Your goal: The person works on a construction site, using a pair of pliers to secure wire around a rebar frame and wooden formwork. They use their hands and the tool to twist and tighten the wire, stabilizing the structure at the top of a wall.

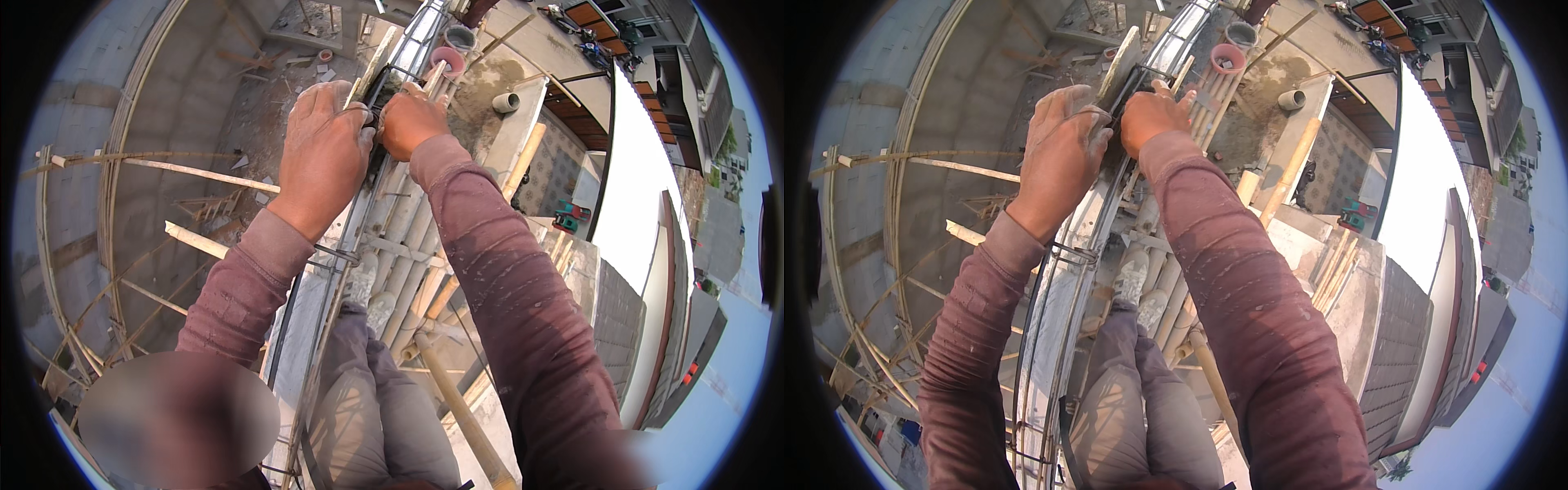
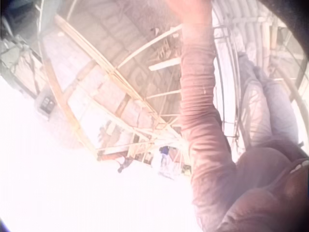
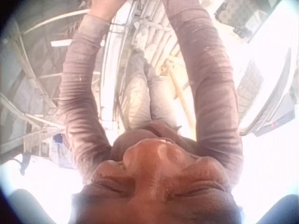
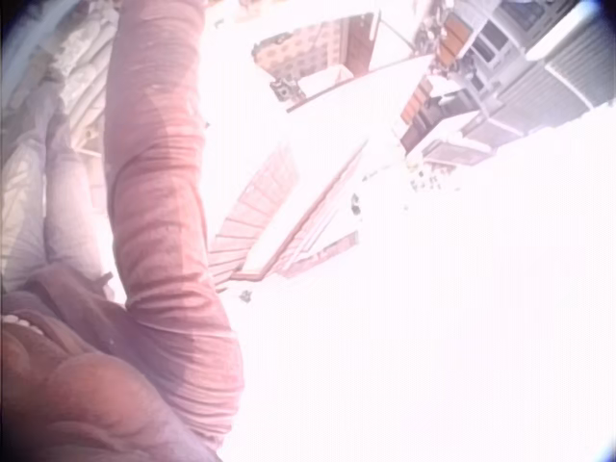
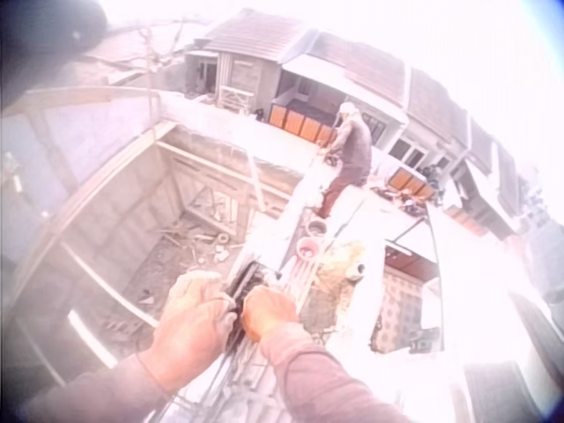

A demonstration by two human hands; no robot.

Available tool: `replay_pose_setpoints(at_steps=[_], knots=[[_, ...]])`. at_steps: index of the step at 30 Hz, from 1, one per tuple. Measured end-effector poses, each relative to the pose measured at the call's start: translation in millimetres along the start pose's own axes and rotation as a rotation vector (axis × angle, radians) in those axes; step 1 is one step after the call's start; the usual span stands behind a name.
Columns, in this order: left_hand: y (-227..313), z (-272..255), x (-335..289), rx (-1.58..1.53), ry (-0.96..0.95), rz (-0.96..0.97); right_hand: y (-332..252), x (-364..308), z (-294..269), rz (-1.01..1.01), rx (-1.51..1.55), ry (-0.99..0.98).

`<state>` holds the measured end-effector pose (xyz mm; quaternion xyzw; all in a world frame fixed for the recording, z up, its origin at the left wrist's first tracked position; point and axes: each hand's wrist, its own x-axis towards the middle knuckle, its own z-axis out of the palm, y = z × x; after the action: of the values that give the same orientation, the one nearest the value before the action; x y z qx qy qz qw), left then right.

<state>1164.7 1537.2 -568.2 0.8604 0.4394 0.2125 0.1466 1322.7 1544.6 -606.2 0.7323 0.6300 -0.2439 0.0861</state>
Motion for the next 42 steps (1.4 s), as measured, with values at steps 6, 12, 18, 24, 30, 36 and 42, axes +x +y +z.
replay_pose_setpoints(at_steps=[6,12,18,24,30,36,42], knots=[[4.1,1.0,-13.1,-0.212,-0.078,-0.096,0.0,4.7,9.3,-0.057,-0.060,-0.032],[16.8,2.6,5.3,0.227,-0.272,-0.030,3.6,0.3,5.9,-0.086,-0.001,-0.046],[3.1,15.1,3.3,0.198,-0.033,0.157,2.9,-1.6,-1.1,-0.087,0.043,-0.064],[-6.6,5.2,21.5,0.157,-0.236,0.124,0.8,-2.4,-6.6,-0.079,0.043,-0.118],[-10.6,5.8,15.9,0.104,-0.204,0.159,0.0,-1.4,-4.9,-0.081,0.014,-0.121],[-21.3,3.3,25.8,0.024,-0.328,0.091,-0.3,-2.9,-8.5,-0.076,0.050,-0.135],[-19.5,22.7,35.5,0.046,-0.115,0.032,0.6,-2.5,2.1,-0.012,0.081,-0.052]])
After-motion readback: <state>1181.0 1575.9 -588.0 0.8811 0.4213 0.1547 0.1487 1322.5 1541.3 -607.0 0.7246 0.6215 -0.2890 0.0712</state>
